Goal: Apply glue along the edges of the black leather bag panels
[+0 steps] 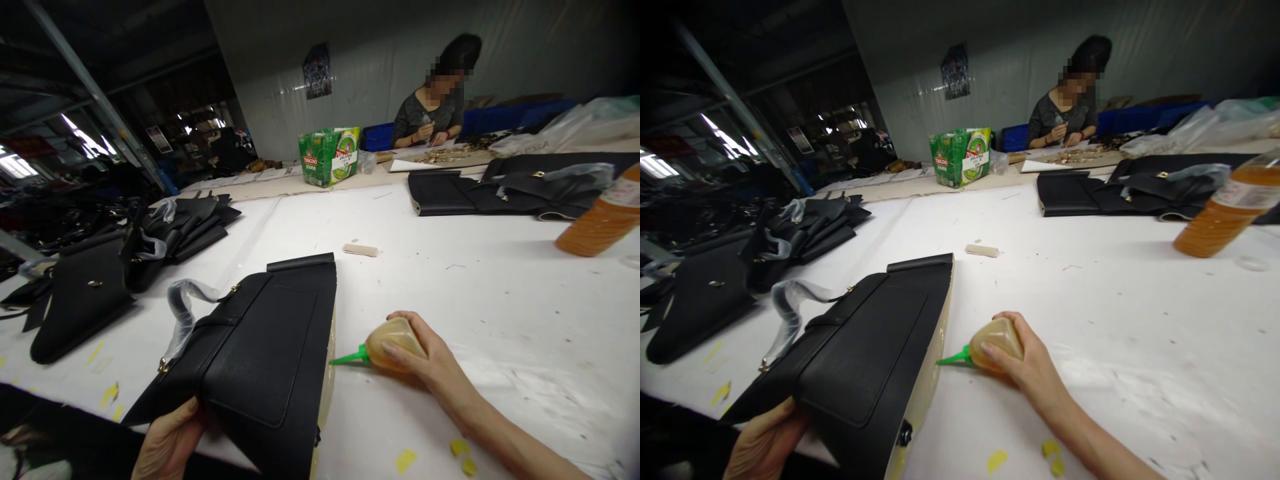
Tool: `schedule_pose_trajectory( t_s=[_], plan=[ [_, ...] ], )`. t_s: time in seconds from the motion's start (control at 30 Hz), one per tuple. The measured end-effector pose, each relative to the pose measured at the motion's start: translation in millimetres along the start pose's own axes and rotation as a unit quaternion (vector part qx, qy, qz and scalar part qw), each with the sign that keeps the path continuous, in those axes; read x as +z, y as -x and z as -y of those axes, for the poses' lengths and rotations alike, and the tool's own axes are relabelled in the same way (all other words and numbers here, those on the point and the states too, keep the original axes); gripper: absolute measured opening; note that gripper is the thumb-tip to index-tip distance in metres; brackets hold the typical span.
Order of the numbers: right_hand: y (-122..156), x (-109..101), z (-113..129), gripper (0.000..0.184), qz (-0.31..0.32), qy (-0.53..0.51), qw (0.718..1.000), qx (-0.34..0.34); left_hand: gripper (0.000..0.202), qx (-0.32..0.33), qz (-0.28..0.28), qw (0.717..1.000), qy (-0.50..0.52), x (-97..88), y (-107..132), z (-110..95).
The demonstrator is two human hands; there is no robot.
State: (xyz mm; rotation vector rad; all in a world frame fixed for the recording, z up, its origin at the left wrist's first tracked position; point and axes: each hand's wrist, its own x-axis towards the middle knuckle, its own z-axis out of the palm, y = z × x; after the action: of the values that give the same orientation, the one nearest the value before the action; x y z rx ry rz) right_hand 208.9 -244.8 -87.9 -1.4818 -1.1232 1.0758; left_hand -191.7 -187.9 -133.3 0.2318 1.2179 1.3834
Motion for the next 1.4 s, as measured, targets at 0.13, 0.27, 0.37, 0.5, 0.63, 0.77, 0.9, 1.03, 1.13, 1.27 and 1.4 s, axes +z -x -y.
schedule_pose_trajectory(
  t_s=[0.13,0.27,0.37,0.5,0.63,0.77,0.9,1.03,1.13,1.27,1.4],
  plan=[
    [-3,-2,0,0.048,0.041,-0.019,0.999,-0.008,0.034,-0.008,0.005,1.000,0.023,-0.6,-2,-1],
    [-2,-3,3,0.046,0.114,-0.035,0.993,-0.003,0.033,-0.028,-0.004,0.999,0.027,-1.8,-3,-1],
    [-7,-6,5,0.047,0.061,-0.005,0.998,-0.011,0.031,-0.016,0.007,1.000,0.017,-5.3,-6,0],
    [-12,-7,5,0.048,0.068,-0.010,0.997,-0.019,0.028,-0.009,0.025,1.000,0.011,-9.3,-9,1],
    [-13,-4,3,0.049,0.058,-0.007,0.998,-0.009,0.027,-0.015,0.032,0.999,0.006,-9.8,-10,1],
    [-12,-2,2,0.049,0.060,-0.010,0.998,-0.011,0.033,0.000,0.036,0.999,0.005,-8.9,-10,2],
    [-11,-2,3,0.047,0.132,-0.043,0.990,-0.011,0.039,0.015,0.030,0.999,0.013,-7.9,-9,2],
    [-14,-5,6,0.049,0.068,-0.005,0.998,-0.014,0.039,0.004,0.022,1.000,0.019,-8.6,-9,2],
    [-13,-5,7,0.047,0.099,-0.026,0.995,-0.014,0.035,-0.006,0.023,0.999,0.022,-6.8,-7,1],
    [-14,-4,3,0.047,0.091,-0.017,0.996,-0.014,0.037,-0.011,-0.006,0.998,0.056,2.5,-1,0],
    [-12,-2,1,0.046,0.085,-0.019,0.996,-0.016,0.042,-0.013,-0.007,0.998,0.066,7.3,2,0]
  ],
)
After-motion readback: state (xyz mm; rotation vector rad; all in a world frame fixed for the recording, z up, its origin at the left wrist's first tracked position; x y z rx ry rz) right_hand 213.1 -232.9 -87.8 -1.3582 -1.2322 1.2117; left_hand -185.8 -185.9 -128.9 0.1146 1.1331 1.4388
